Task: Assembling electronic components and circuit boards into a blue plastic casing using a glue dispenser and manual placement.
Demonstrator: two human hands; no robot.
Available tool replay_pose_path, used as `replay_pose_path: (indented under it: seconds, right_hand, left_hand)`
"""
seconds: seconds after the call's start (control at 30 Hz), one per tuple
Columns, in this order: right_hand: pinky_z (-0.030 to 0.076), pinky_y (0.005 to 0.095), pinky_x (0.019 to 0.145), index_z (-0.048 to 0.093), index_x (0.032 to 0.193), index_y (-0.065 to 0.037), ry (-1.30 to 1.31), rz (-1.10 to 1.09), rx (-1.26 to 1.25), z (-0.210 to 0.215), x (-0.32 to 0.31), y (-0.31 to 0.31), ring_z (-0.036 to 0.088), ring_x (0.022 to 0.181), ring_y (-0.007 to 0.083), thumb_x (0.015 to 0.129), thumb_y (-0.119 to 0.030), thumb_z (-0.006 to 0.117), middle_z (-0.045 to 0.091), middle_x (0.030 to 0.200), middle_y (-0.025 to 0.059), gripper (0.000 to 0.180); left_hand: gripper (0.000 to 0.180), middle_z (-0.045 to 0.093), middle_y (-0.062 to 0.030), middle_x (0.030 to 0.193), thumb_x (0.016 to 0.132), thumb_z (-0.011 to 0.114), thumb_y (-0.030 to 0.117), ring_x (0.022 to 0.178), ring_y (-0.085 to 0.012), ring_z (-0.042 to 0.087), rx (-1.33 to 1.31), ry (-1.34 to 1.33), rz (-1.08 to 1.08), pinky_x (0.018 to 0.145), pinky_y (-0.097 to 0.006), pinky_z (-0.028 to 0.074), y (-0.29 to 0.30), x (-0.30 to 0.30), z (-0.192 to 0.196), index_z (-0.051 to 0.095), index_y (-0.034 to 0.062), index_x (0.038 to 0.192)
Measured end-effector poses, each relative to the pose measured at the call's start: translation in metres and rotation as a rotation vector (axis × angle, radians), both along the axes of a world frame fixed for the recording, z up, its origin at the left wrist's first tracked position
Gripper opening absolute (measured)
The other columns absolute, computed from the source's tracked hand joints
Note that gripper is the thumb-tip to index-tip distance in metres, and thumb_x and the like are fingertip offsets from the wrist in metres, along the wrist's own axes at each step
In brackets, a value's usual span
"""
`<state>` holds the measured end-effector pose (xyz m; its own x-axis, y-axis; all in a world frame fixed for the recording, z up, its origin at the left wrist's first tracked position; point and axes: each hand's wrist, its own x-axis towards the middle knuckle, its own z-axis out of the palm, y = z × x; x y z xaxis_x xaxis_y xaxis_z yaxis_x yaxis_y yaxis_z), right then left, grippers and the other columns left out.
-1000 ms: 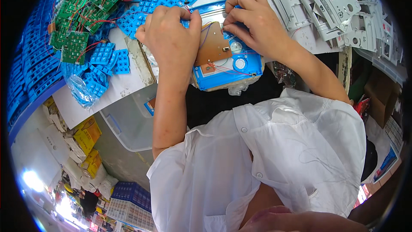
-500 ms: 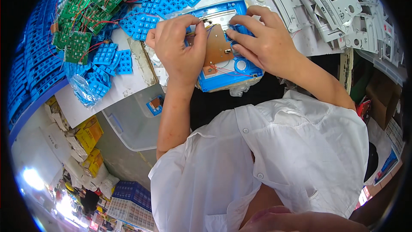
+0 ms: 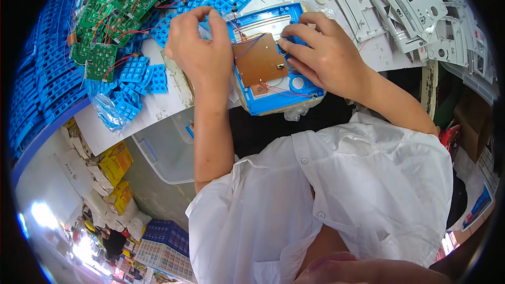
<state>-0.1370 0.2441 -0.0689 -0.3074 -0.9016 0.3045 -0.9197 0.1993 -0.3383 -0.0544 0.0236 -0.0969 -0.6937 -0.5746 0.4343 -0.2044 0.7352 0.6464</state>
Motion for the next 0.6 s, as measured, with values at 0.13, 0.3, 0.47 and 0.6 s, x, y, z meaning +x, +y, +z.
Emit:
replay_pose_path:
  seconds: [0.13,0.3,0.47,0.6]
  right_hand:
    - [0.053,0.0410,0.088,0.071,0.111,-0.005,0.020,-0.002,0.035,0.004,0.001,-0.001,0.057,0.114,0.0319,0.078,-0.011,0.080,0.066,0.118,0.0066,0.034]
    - [0.054,0.0407,0.088,0.070,0.111,-0.006,0.093,-0.023,0.086,0.003,0.004,0.000,0.057,0.115,0.0310,0.077,-0.010,0.079,0.064,0.118,0.0062,0.035]
    - [0.051,0.0400,0.091,0.071,0.112,-0.004,0.067,-0.016,0.082,0.003,0.004,-0.001,0.054,0.120,0.0293,0.075,-0.014,0.079,0.064,0.119,0.0057,0.038]
    - [0.050,0.0405,0.093,0.072,0.113,-0.006,-0.008,0.002,-0.010,-0.005,-0.002,0.004,0.053,0.123,0.0297,0.078,-0.015,0.077,0.064,0.120,0.0053,0.036]
  left_hand:
    - [0.016,0.071,-0.0111,0.099,0.085,0.076,0.021,0.095,-0.0266,0.065,0.094,-0.116,-0.088,0.086,-0.042,0.045,-0.010,0.000,0.000,0.075,0.0068,0.091]
    - [0.009,0.072,-0.0071,0.101,0.082,0.079,0.011,0.095,-0.0252,0.065,0.147,0.089,-0.157,0.084,-0.038,0.047,0.006,0.012,-0.001,0.077,0.0071,0.090]
    - [0.015,0.071,-0.0050,0.094,0.084,0.075,0.006,0.087,-0.0237,0.065,-0.182,0.044,-0.519,0.083,-0.036,0.047,0.027,0.016,0.014,0.077,0.0082,0.099]
    - [0.021,0.065,-0.0063,0.088,0.082,0.072,0.002,0.086,-0.0272,0.063,-0.178,-0.113,-0.690,0.079,-0.040,0.048,0.018,0.000,0.022,0.075,0.0095,0.101]
